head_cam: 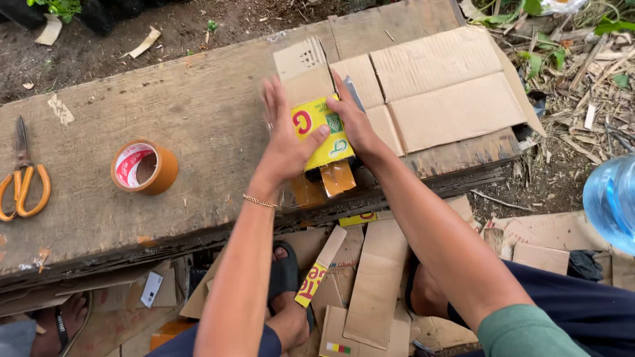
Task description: The person wraps a small cylindrical object with a printed cardboard sleeve on a wooden workbench. They use a utility knife to trim excess cardboard and fold the edges to form a neat package.
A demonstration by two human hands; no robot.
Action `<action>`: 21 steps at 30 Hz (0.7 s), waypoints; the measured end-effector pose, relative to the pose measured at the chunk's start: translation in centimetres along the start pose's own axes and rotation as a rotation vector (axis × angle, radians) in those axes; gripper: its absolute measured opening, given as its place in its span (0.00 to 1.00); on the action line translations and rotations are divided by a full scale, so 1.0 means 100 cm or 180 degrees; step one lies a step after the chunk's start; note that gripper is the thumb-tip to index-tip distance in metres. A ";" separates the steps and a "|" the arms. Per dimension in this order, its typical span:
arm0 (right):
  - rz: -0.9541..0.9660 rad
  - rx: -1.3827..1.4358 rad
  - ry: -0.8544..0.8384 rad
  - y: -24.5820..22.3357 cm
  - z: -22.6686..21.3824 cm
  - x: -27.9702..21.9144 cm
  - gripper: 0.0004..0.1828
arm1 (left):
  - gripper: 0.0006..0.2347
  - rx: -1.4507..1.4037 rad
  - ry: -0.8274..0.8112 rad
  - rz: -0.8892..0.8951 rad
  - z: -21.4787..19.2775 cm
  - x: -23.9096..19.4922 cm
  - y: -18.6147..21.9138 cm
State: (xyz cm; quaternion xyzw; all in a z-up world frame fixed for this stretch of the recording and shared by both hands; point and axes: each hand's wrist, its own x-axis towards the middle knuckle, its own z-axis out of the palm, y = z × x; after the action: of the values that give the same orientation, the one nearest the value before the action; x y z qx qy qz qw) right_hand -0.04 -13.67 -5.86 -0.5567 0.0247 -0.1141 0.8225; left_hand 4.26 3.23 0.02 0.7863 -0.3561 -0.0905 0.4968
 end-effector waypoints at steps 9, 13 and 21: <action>-0.0563 -0.0574 -0.0386 0.010 -0.011 0.010 0.35 | 0.31 0.2097 -0.0764 0.1004 -0.009 0.027 0.036; -0.0271 -0.0069 -0.0461 0.007 -0.004 0.006 0.42 | 0.31 0.2016 -0.0695 0.1041 -0.008 0.027 0.033; -0.0081 -0.0392 -0.0145 -0.012 0.011 -0.005 0.51 | 0.25 0.2282 -0.0778 0.0983 -0.009 0.028 0.039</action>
State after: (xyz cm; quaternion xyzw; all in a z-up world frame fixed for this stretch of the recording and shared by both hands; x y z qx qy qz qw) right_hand -0.56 -13.02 -4.40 -0.6089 0.0059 -0.1101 0.7856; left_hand 4.91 1.08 4.34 0.8304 -0.5353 0.0223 0.1530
